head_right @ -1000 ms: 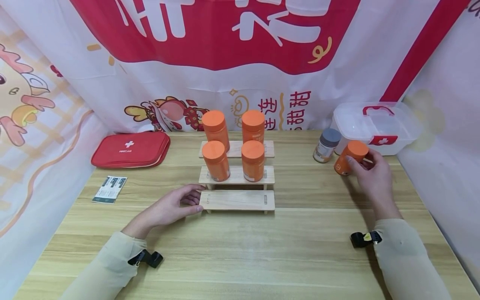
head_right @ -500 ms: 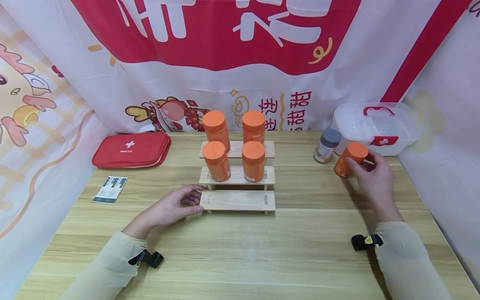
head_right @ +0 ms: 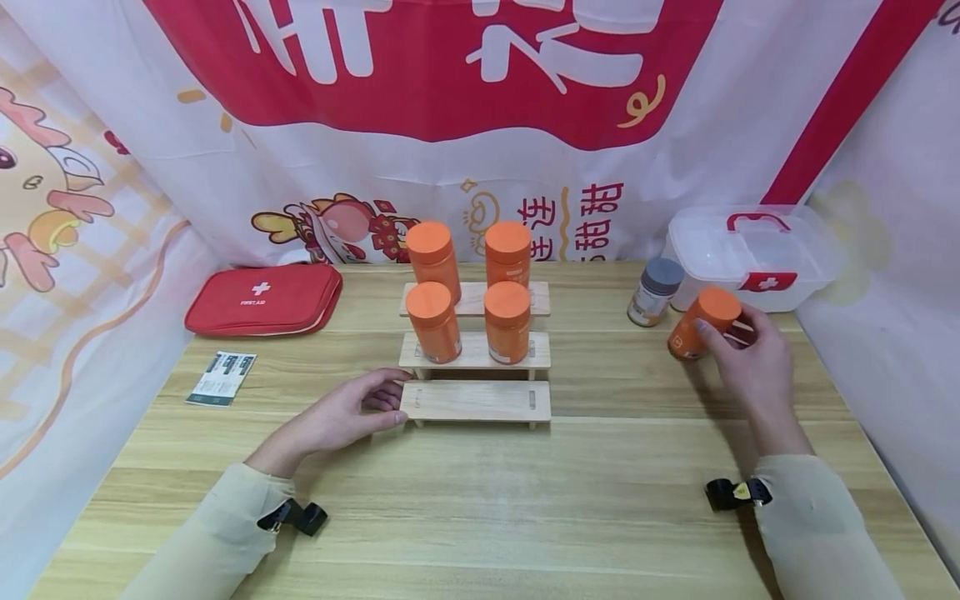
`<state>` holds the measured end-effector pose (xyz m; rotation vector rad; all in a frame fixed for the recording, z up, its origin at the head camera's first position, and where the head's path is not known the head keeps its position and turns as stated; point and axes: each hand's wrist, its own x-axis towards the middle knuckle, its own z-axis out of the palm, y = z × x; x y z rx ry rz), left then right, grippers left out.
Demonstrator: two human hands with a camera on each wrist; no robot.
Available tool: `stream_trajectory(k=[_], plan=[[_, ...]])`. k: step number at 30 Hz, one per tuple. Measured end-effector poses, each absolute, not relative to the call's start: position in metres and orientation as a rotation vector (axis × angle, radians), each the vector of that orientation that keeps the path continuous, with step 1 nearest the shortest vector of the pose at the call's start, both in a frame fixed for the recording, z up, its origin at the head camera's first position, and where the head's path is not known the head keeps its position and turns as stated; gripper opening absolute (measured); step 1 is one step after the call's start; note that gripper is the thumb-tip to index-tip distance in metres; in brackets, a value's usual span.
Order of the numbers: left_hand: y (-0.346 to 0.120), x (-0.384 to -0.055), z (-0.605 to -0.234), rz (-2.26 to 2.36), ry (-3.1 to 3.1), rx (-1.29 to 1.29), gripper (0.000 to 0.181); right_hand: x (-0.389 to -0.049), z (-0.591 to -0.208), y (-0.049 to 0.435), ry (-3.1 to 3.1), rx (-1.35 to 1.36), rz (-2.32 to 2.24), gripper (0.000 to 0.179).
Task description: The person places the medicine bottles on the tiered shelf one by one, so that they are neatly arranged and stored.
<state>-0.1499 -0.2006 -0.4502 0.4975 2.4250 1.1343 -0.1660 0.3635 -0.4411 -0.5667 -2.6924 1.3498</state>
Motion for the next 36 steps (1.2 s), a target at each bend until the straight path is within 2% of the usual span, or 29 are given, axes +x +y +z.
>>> stream_trajectory(k=[36], plan=[[-0.199, -0.15, -0.449, 1.136, 2.422, 0.478, 0.06, -0.119, -0.403, 0.299, -2.524, -0.159, 1.266, 0.066]])
